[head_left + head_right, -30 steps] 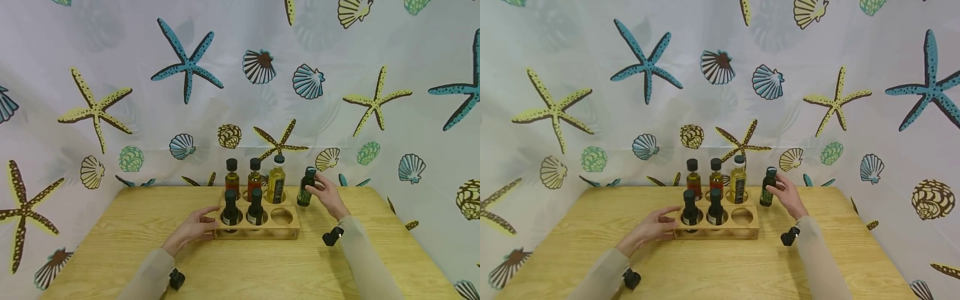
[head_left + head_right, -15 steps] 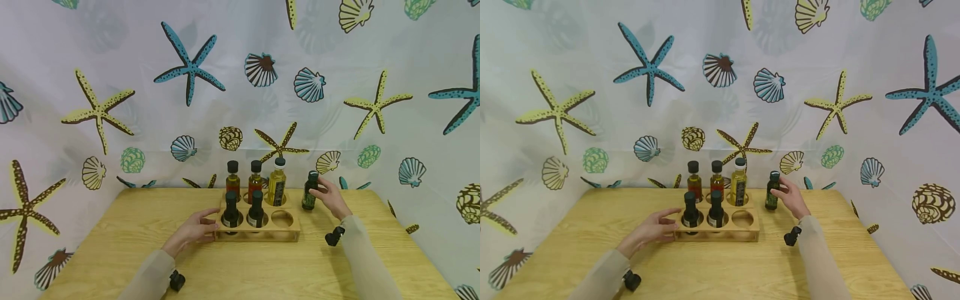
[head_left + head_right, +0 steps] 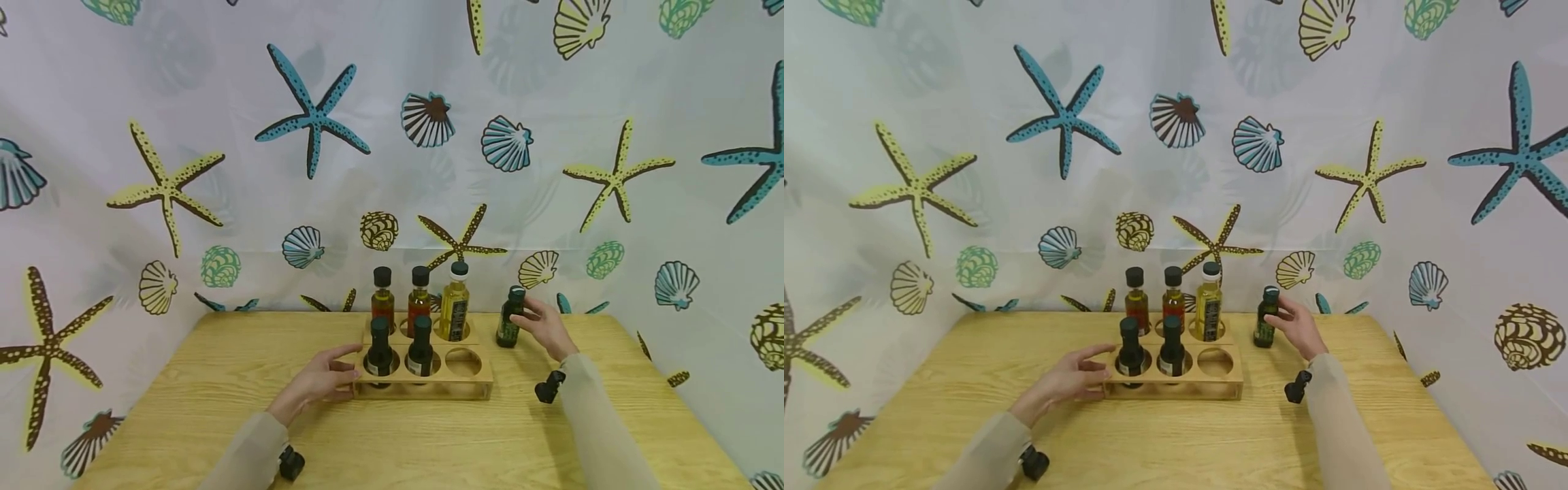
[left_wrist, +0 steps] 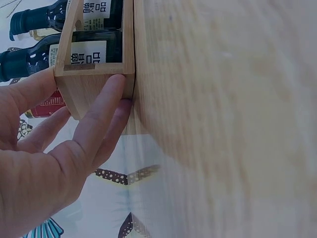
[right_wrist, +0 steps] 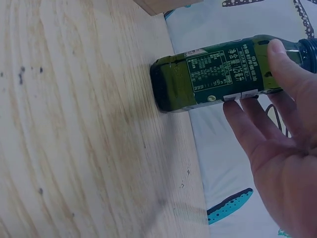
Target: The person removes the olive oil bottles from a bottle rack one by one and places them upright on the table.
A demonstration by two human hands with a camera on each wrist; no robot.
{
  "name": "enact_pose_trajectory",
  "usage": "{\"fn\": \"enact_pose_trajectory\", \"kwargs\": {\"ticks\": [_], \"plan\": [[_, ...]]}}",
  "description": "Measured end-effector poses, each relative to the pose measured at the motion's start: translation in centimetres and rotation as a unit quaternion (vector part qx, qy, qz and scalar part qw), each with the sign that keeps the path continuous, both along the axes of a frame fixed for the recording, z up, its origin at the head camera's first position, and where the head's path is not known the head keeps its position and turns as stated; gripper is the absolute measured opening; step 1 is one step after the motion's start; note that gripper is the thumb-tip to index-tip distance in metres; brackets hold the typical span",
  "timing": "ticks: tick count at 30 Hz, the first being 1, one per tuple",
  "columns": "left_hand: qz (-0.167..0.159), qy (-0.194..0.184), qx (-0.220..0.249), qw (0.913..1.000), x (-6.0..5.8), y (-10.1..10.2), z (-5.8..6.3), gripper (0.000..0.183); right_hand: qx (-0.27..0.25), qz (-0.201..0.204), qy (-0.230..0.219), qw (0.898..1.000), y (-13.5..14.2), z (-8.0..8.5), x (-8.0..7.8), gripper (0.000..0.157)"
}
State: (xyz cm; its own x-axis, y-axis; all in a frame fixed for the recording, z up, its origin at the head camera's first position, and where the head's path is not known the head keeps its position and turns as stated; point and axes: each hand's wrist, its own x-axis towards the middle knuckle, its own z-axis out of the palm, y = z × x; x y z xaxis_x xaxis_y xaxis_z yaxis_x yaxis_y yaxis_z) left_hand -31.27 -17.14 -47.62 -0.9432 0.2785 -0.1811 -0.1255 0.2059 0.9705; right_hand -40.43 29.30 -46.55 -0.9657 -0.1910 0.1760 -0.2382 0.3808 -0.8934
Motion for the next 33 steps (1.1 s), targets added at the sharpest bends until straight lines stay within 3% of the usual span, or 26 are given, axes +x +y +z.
{"fn": "enact_pose_trajectory", "kwargs": {"ticks": [17, 33], "plan": [[-0.006, 0.005, -0.002, 1.0000, 0.0, -0.1, 0.0, 0.059, 0.058, -0.024, -0.028, 0.998, -0.4, 1.3, -1.2, 0.073], [-0.003, -0.005, -0.003, 1.0000, 0.2, 0.1, 0.2, 0.059, 0.053, 0.016, -0.054, 0.997, 0.6, 1.7, -1.3, 0.074]]}}
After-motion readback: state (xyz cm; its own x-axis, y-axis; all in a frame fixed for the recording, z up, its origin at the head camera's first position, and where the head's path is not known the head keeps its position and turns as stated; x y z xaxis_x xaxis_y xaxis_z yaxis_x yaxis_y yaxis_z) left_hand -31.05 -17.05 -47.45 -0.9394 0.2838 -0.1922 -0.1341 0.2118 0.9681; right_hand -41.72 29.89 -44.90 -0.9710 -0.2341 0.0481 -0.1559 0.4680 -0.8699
